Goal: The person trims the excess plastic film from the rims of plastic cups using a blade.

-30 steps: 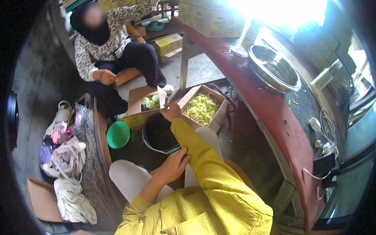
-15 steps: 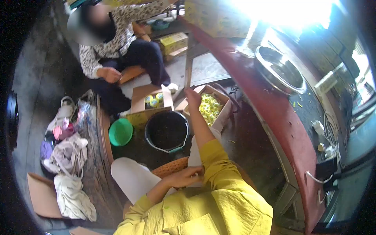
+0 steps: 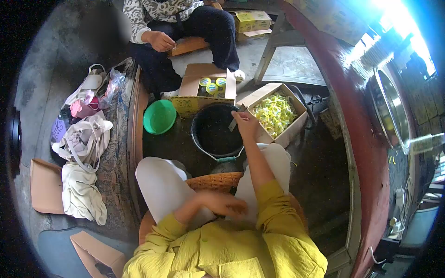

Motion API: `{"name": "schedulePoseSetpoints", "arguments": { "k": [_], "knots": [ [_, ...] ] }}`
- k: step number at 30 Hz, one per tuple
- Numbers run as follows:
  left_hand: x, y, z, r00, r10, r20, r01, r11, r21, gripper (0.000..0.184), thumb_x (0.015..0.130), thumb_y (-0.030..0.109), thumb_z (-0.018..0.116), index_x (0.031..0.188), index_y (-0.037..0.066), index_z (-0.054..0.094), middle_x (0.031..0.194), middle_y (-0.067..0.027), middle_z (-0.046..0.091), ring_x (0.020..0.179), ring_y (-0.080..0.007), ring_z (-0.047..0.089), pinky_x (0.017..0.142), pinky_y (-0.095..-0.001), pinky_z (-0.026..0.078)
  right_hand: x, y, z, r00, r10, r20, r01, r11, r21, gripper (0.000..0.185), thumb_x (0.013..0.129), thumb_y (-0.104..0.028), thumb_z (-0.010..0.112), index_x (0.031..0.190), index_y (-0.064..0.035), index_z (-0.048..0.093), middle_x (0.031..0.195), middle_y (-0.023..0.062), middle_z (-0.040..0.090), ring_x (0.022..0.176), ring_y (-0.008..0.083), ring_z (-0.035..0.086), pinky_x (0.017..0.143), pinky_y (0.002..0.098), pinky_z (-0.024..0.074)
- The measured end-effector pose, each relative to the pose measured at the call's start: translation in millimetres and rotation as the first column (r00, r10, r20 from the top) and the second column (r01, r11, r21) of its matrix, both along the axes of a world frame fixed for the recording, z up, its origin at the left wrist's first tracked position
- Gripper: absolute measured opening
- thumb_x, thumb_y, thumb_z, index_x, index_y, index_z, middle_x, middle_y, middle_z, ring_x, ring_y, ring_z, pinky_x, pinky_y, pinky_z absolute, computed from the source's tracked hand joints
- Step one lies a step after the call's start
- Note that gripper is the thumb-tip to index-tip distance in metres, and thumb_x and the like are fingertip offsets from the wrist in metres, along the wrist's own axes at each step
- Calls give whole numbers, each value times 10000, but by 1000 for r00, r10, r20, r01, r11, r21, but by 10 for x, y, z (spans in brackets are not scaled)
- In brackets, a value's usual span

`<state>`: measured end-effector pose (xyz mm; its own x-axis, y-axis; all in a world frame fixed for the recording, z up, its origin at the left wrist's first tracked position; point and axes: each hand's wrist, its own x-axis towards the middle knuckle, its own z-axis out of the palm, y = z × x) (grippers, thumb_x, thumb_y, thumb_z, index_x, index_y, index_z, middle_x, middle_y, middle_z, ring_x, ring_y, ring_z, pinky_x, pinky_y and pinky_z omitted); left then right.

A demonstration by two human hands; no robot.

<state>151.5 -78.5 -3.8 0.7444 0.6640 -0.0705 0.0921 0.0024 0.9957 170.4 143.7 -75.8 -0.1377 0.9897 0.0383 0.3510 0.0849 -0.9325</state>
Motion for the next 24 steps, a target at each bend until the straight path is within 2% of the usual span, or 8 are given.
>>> {"name": "schedulePoseSetpoints", "arguments": {
  "k": [1,3,7,12,16,20,23,24],
  "knots": [
    [-320,149,49,998,26,-58,-28,999,-25,306,853,271,491,1002,5,521,928,-144,578,850,-222,551,771,-322,419,-21,-76,146,1000,10,-11,-10,1000,8,349,671,-316,734,806,-1,668,668,89,638,574,115,582,549,224,451],
    [-948,499,335,851,393,-347,-394,916,72,281,832,273,526,984,38,535,877,-94,572,836,-186,549,741,-310,432,-43,-147,354,999,32,-6,-32,999,18,274,669,-264,742,776,-22,670,648,85,632,572,109,583,547,217,448],
    [-1981,1272,-223,448,868,-214,-869,479,126,282,805,269,572,953,39,504,839,-89,560,789,-175,538,717,-291,434,-108,-136,326,993,112,-40,-103,979,178,212,668,-224,732,691,-30,649,622,78,612,560,138,584,526,252,446],
    [-2582,2105,-925,302,862,-407,-845,440,304,341,785,290,604,958,14,506,868,-96,567,797,-169,537,712,-303,436,-163,-199,470,901,201,384,-296,933,205,236,632,-270,730,663,-53,642,656,56,597,573,216,587,538,308,457],
    [-2770,2761,-1578,188,812,-553,-826,436,358,341,689,296,631,882,35,528,893,-134,577,845,-289,564,738,-369,450,-201,-210,393,820,253,513,-386,907,169,292,602,-347,741,662,-76,651,658,52,586,557,224,569,514,315,440],
    [-2785,3058,-2074,128,735,-666,-725,528,443,345,671,227,623,949,57,513,1005,-159,555,955,-309,535,778,-394,456,-188,-226,436,774,294,561,-412,906,93,290,599,-352,739,669,-83,654,676,39,590,573,218,574,527,311,445],
    [-2904,3128,-2251,124,575,-809,-778,562,281,521,554,209,722,981,53,466,959,-147,570,927,-289,547,758,-378,454,-130,-206,375,759,347,551,-405,914,-17,275,620,-342,725,691,-85,656,686,39,583,631,228,573,585,330,427],
    [-2942,3218,-2267,145,417,-897,-734,654,185,731,480,185,756,1114,59,414,1018,-161,552,1027,-285,514,821,-379,450,-105,-196,353,755,365,545,-398,915,-62,270,631,-339,717,701,-86,656,691,41,579,658,234,571,612,340,418]
  ]
}}
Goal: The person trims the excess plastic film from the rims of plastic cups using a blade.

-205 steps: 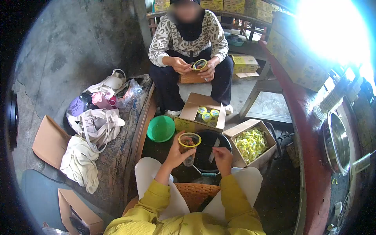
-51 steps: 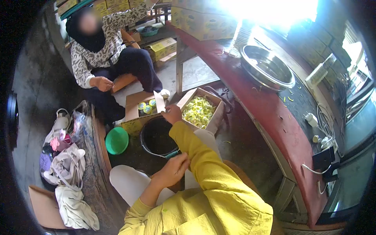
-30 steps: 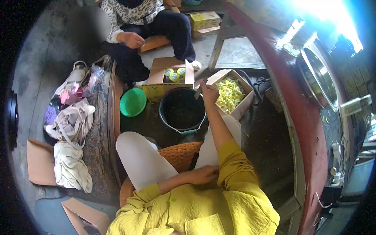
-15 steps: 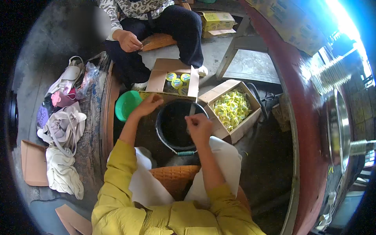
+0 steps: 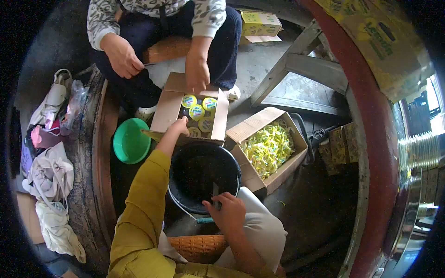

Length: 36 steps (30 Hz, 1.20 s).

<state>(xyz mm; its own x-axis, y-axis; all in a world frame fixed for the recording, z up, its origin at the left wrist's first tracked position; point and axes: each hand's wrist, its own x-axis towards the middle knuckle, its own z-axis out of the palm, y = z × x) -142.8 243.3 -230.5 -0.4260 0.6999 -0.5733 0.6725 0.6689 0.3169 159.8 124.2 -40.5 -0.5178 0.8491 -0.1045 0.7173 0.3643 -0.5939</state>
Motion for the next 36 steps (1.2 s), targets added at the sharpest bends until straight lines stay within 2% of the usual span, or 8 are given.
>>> {"name": "schedulePoseSetpoints", "arguments": {
  "k": [4,7,8,15,19,26,29,36],
  "knots": [
    [-77,119,-411,997,73,25,-62,950,-307,944,484,216,777,1269,53,277,1172,-175,463,1130,-282,446,903,-383,417,-3,42,-21,1000,-3,3,3,998,-60,235,624,-296,736,689,-86,653,692,38,589,648,220,580,603,315,435],
    [42,164,-596,999,-55,-4,51,955,-291,950,499,238,777,1269,43,256,1319,-184,305,1162,-294,409,907,-396,413,-31,37,-15,999,0,-38,-2,997,-71,228,605,-256,759,691,-72,655,700,44,608,638,204,601,588,281,466],
    [116,174,-182,985,-162,52,170,933,-317,962,560,326,765,1312,108,207,1375,-165,196,1200,-311,354,936,-428,384,-17,44,-10,999,4,-34,-6,997,-74,227,602,-248,763,696,-72,655,705,47,611,643,203,603,593,278,468],
    [46,253,-360,976,-107,190,159,945,-285,1093,559,444,690,1352,27,64,1393,-169,165,1237,-289,305,976,-396,341,-44,15,-80,998,20,-57,-24,997,-71,237,623,-276,745,717,-84,645,704,31,597,632,206,584,579,315,437],
    [62,216,-301,969,-88,232,139,966,-216,1102,559,408,702,1347,5,45,1392,-179,169,1232,-294,314,969,-394,349,-66,11,-89,998,25,-56,-29,997,-74,244,610,-265,757,723,-77,649,727,43,611,645,203,601,587,297,463],
    [22,174,-275,966,-82,244,96,994,-47,685,665,53,547,1303,141,313,1334,-232,256,1186,-343,360,944,-391,373,-61,3,-87,988,23,-150,-37,995,-88,253,602,-239,770,742,-66,651,753,64,619,676,211,616,599,285,486],
    [3,171,-342,963,-120,242,118,993,22,648,666,54,525,1284,127,346,1325,-242,258,1180,-359,360,929,-397,385,-45,-20,-106,985,30,-172,-47,995,-92,253,614,-243,763,749,-64,647,762,64,618,677,214,616,595,289,488],
    [-114,174,-343,746,-7,666,-225,938,263,636,614,77,636,1212,84,418,1130,-193,487,942,-284,546,770,-356,483,-45,-24,-74,981,-26,-192,6,995,-102,237,598,-167,766,756,-30,654,755,85,627,696,188,616,650,264,481]
  ]
}}
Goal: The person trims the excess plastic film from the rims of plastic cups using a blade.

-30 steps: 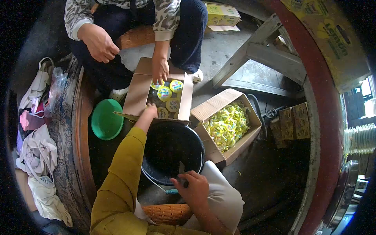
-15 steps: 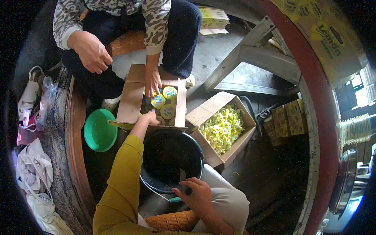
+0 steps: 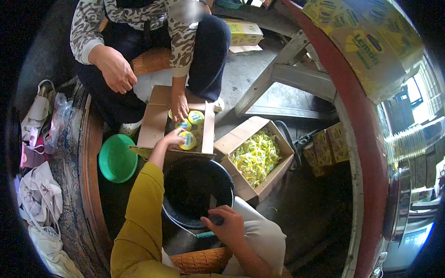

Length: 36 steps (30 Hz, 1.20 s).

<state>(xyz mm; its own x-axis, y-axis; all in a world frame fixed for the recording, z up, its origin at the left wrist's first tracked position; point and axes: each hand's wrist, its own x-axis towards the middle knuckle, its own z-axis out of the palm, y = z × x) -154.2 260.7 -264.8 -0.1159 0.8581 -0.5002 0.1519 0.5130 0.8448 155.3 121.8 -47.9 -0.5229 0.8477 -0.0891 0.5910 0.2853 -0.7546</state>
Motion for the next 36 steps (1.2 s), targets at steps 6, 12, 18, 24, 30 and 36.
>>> {"name": "schedulePoseSetpoints", "arguments": {
  "k": [6,12,18,24,30,36],
  "knots": [
    [38,-123,1023,1000,13,-4,-12,979,203,598,671,91,659,1211,58,405,1018,-109,530,905,-172,532,740,-302,452,-22,12,147,993,-101,-69,110,982,151,252,632,-188,736,812,-42,636,779,84,603,676,213,601,605,286,474],
    [308,-882,2536,998,59,17,-61,909,412,484,720,72,632,1146,10,411,1005,-108,519,943,-212,541,668,-301,519,118,76,242,989,-147,-22,139,861,490,543,573,-297,759,1011,-31,580,993,135,545,905,272,524,782,358,420],
    [983,-1824,3465,1000,11,23,-19,926,377,430,762,125,629,1119,46,402,1018,-92,512,903,-170,552,659,-308,531,117,42,463,990,-132,53,67,763,643,917,455,-543,748,1140,5,480,1124,139,477,1057,300,420,900,414,317],
    [1622,-2500,3544,994,92,56,-107,900,423,421,776,151,622,1118,48,398,1032,-59,507,910,-142,539,675,-280,517,89,-234,504,998,66,4,-52,751,659,992,388,-599,735,1129,11,481,1094,134,482,1048,288,426,896,407,309],
    [1844,-2732,3300,990,96,108,-131,910,393,418,780,159,629,1122,55,413,983,-33,522,884,-102,530,667,-241,490,29,-436,415,956,183,-227,24,725,688,716,458,-526,749,959,-48,569,936,70,531,906,224,498,810,366,340],
    [2017,-2757,3098,995,76,71,-102,861,498,426,770,151,644,1108,46,408,972,-42,519,878,-102,530,678,-247,492,124,-421,308,941,265,-210,-7,635,772,597,499,-488,723,917,-93,563,937,56,519,893,235,474,796,391,315]
  ]
}}
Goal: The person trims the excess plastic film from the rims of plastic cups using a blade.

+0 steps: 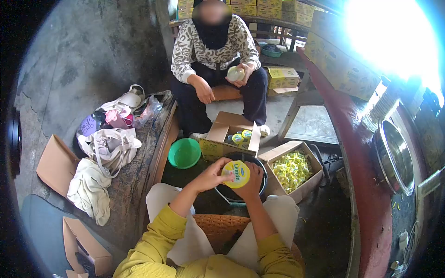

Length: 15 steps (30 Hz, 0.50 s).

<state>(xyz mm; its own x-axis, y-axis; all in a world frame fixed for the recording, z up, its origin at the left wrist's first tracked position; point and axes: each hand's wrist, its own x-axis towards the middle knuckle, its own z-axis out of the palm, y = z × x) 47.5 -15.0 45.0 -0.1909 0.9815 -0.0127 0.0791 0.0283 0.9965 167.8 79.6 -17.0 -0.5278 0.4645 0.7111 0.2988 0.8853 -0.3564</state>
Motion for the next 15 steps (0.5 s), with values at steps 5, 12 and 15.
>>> {"name": "schedulePoseSetpoints", "arguments": {
  "k": [5,12,15],
  "knots": [
    [140,-75,13,996,-64,-64,75,978,192,579,679,140,728,1135,51,382,1060,-55,481,931,-125,513,772,-275,475,3,40,-247,981,112,-158,-153,948,-280,490,591,-412,627,952,-89,551,992,53,502,964,236,443,842,405,296],
    [105,-126,-26,767,122,-630,148,921,359,790,477,219,825,1122,51,400,1072,-121,459,1009,-262,447,833,-338,399,-10,5,-317,965,-80,249,63,995,76,520,624,-367,588,1048,-70,544,1034,51,476,1041,226,418,895,445,274],
    [68,-100,-210,830,146,-538,89,918,387,774,487,178,817,1126,51,398,1068,-121,464,1005,-253,463,847,-338,399,8,-76,-262,959,-25,282,24,1000,9,574,588,-384,629,1056,-65,536,1047,60,462,1051,234,410,913,467,261]
  ]
}}
